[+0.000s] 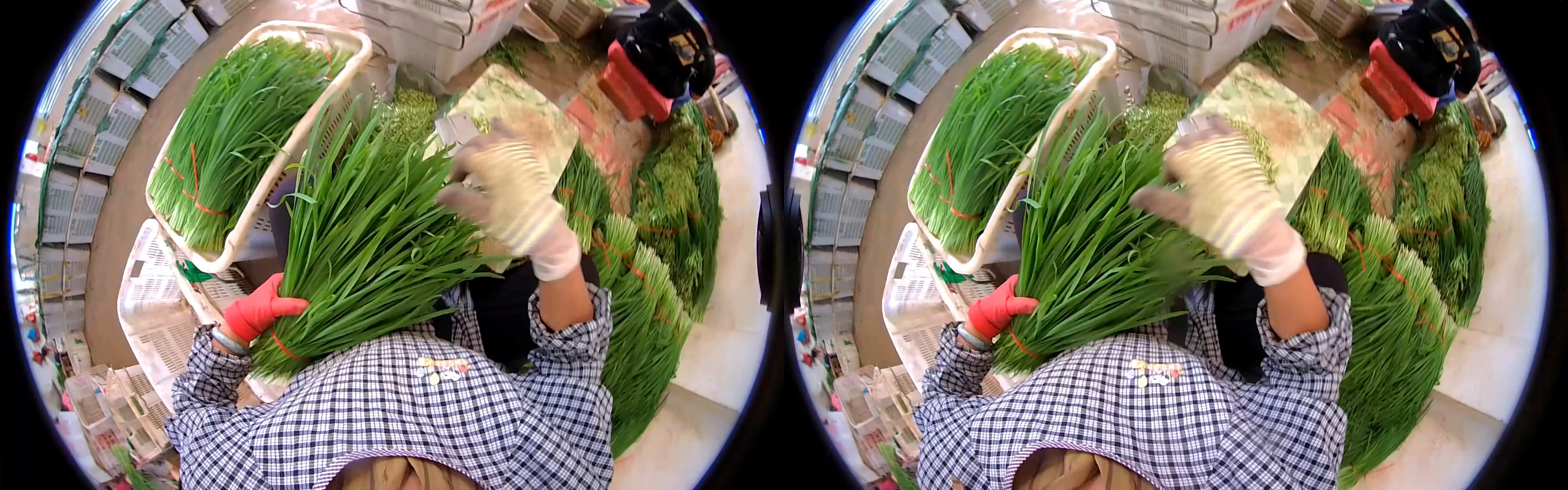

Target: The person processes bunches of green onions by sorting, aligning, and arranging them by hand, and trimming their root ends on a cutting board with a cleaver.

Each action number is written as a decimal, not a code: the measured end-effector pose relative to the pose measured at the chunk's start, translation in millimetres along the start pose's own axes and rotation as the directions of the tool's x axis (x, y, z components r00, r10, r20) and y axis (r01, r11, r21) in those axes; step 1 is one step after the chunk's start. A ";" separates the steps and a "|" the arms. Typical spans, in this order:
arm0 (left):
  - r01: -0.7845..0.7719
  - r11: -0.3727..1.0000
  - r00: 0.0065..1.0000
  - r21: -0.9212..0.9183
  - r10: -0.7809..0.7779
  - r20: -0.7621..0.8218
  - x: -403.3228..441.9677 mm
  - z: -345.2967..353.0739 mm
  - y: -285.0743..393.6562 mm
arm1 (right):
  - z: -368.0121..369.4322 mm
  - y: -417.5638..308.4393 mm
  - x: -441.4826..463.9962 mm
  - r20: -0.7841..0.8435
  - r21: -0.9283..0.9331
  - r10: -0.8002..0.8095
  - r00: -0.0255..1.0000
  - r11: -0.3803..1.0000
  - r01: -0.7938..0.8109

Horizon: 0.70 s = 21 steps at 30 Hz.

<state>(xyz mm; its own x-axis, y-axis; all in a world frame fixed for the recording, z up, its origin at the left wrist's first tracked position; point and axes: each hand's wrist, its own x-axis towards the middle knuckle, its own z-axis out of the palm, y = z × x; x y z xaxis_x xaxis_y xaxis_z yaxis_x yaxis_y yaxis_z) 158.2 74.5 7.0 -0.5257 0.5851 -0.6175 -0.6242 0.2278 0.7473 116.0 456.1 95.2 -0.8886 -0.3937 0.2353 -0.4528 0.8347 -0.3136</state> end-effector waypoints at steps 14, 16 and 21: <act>-0.020 0.994 0.978 -0.108 -0.003 -0.207 -1.7 21.8 -30.6 | 31.8 24.0 -50.3 -0.069 0.815 0.458 0.886 0.538 -0.215; 0.010 0.997 0.977 -0.070 -0.025 -0.213 0.0 24.1 -27.0 | 25.7 19.2 -46.4 -0.056 0.258 0.121 0.991 0.961 -0.103; 0.070 0.995 0.967 -0.067 -0.084 -0.241 -3.2 26.9 -25.2 | 75.5 4.4 -31.0 0.103 -0.034 -0.099 0.990 0.994 0.103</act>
<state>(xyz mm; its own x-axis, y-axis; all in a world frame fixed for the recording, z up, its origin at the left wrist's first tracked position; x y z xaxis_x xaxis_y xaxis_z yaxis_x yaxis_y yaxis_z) 191.1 87.8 -3.3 -0.5953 0.3588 -0.7189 -0.6967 0.2153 0.6843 136.1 442.9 17.1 -0.8423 -0.5118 0.1691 -0.5390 0.8024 -0.2563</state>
